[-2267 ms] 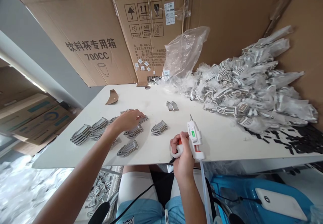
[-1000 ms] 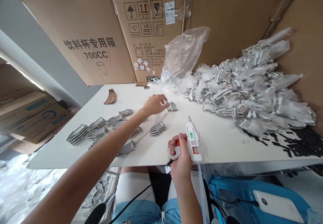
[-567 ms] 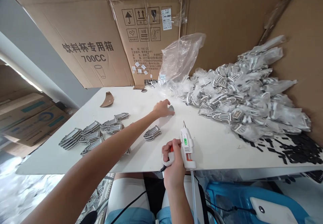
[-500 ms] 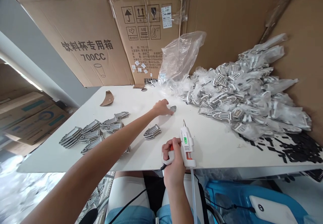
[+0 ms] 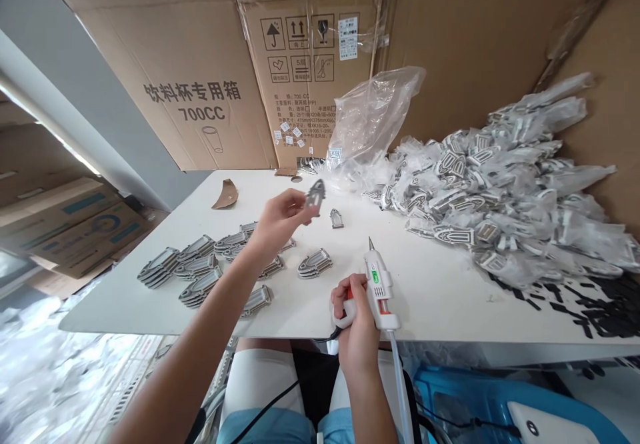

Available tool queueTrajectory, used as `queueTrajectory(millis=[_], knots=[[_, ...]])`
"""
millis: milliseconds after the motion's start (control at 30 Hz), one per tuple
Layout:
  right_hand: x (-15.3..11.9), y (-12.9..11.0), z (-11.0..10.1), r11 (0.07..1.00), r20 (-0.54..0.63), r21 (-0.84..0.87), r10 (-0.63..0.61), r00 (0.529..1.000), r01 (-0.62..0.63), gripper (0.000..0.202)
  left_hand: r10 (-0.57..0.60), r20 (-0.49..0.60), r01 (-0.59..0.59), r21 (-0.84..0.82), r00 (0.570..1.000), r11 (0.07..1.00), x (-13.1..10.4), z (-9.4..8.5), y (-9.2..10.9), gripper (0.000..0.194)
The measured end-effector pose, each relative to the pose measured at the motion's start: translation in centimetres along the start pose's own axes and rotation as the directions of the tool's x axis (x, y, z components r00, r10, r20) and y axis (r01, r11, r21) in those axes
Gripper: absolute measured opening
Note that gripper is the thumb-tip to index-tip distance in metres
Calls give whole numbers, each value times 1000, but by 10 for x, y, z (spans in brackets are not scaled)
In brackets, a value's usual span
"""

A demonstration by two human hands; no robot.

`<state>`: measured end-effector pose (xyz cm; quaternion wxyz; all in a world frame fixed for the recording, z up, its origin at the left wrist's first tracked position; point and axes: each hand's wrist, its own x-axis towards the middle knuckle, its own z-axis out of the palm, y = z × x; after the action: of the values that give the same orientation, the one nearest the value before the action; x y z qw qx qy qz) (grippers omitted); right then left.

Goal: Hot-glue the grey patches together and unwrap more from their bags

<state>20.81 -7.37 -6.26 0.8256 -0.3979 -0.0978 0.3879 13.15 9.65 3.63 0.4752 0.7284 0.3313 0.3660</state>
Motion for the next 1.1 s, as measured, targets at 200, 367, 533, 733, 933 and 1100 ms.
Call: queueTrajectory(millis=[200,367,533,733,933,1100], knots=[[-3,5,-1,990,131,-133,-36,991,53,32,-86,-68,75,-149,994,986,-106,-45,-3,22],[-12,7,0,956,259,-285,9,966,67,38,-156,-114,149,-66,981,987,-139,-59,-24,24],[-26,11,12,925,296,-378,102,950,19,44,-122,-140,119,-35,982,992,-145,-67,-25,23],[-35,17,13,869,338,-491,125,933,61,47,-132,-190,117,-86,973,989,-151,-65,-20,28],[-37,17,8,840,380,-539,179,907,60,50,-129,-169,122,-50,977,991,-155,-54,-16,24],[-37,16,7,820,364,-569,174,915,70,50,-126,-133,118,-70,983,991,-158,-51,-10,24]])
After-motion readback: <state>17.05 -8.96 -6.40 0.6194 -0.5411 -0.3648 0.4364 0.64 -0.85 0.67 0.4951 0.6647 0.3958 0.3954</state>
